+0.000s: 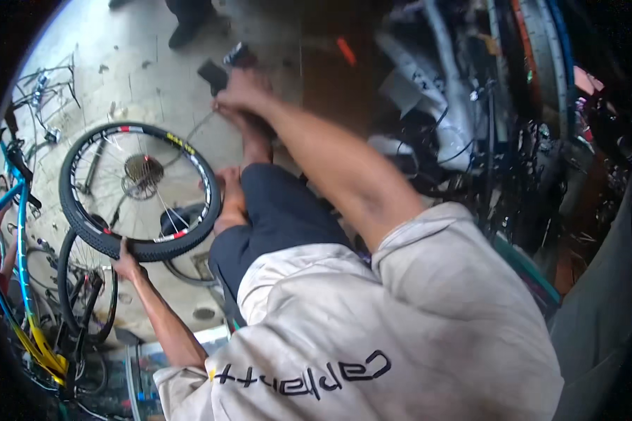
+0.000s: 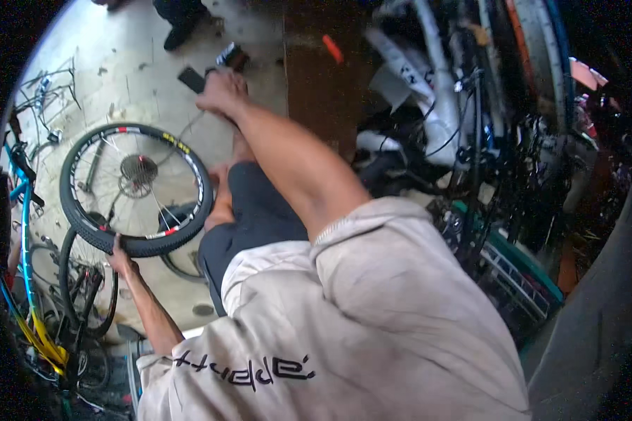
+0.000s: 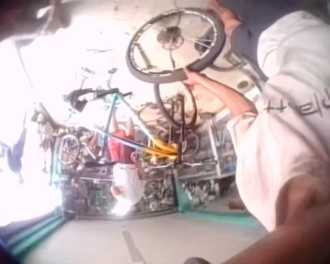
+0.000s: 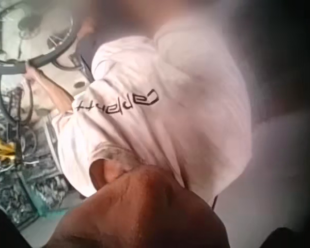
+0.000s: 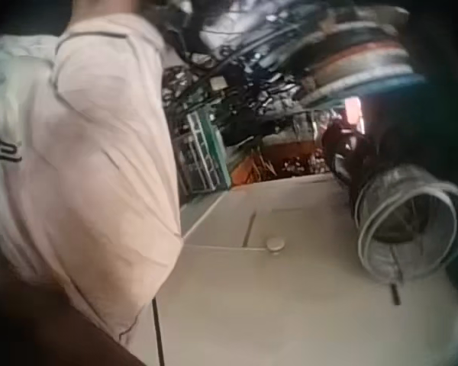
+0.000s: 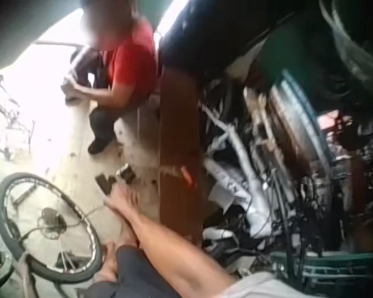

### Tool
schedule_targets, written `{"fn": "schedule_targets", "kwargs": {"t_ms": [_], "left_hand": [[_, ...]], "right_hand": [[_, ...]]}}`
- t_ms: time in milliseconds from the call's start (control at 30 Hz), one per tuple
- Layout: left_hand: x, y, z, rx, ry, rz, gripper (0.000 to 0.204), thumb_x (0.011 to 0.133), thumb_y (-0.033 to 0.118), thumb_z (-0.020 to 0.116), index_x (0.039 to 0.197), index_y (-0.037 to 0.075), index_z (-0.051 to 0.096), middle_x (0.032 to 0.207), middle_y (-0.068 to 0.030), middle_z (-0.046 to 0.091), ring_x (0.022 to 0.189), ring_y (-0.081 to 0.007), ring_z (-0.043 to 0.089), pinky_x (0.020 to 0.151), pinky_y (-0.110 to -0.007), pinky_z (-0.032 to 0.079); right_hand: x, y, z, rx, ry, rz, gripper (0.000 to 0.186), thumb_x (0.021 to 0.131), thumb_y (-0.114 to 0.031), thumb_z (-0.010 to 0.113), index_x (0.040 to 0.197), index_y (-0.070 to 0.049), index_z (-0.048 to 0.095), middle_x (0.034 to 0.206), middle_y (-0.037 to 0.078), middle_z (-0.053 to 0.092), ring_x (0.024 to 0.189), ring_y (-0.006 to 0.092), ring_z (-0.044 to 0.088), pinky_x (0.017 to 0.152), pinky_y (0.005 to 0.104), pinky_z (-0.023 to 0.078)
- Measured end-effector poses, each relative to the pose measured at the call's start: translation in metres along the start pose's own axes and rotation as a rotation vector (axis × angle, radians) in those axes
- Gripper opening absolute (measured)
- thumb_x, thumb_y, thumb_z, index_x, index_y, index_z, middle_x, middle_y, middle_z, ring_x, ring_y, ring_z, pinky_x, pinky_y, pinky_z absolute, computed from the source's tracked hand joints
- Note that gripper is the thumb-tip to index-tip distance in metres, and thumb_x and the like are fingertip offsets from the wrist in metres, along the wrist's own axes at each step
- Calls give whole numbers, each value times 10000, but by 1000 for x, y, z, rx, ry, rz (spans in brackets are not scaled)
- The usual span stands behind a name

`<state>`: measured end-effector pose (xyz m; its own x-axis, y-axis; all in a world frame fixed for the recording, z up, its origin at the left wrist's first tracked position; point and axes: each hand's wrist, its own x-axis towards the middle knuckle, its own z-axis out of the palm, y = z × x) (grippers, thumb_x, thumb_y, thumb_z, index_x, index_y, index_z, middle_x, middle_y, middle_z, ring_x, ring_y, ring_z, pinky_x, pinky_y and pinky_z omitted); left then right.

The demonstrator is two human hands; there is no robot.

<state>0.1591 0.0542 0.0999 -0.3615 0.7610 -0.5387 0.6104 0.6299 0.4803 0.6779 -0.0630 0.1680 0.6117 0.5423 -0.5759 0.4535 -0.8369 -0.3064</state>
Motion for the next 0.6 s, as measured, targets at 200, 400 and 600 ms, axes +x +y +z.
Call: {"fn": "schedule_targets", "kwargs": {"t_ms": [200,400,600], "left_hand": [[-26,0,10,-104,-94,-33,555,791,235,838,1161,-138,657,1097,-189,723,888,-274,690,813,-403,559],[-41,-6,36,120,208,26,775,774,251,801,1393,-74,467,1251,-311,634,1158,-462,622,1028,-496,471],[-51,26,48,22,384,-139,695,654,125,850,1257,26,520,1041,-272,691,1024,-467,664,882,-513,514]], "right_hand": [[-52,-70,-84,-75,-133,-246,554,741,-505,744,944,11,736,886,269,716,889,420,716,797,508,562],[-92,-89,-121,-8,95,-250,569,821,-532,699,974,15,736,901,276,712,875,440,706,792,535,562],[-39,-70,-40,108,99,-7,377,632,-197,683,965,-34,755,956,235,731,937,409,717,811,487,585]]}}
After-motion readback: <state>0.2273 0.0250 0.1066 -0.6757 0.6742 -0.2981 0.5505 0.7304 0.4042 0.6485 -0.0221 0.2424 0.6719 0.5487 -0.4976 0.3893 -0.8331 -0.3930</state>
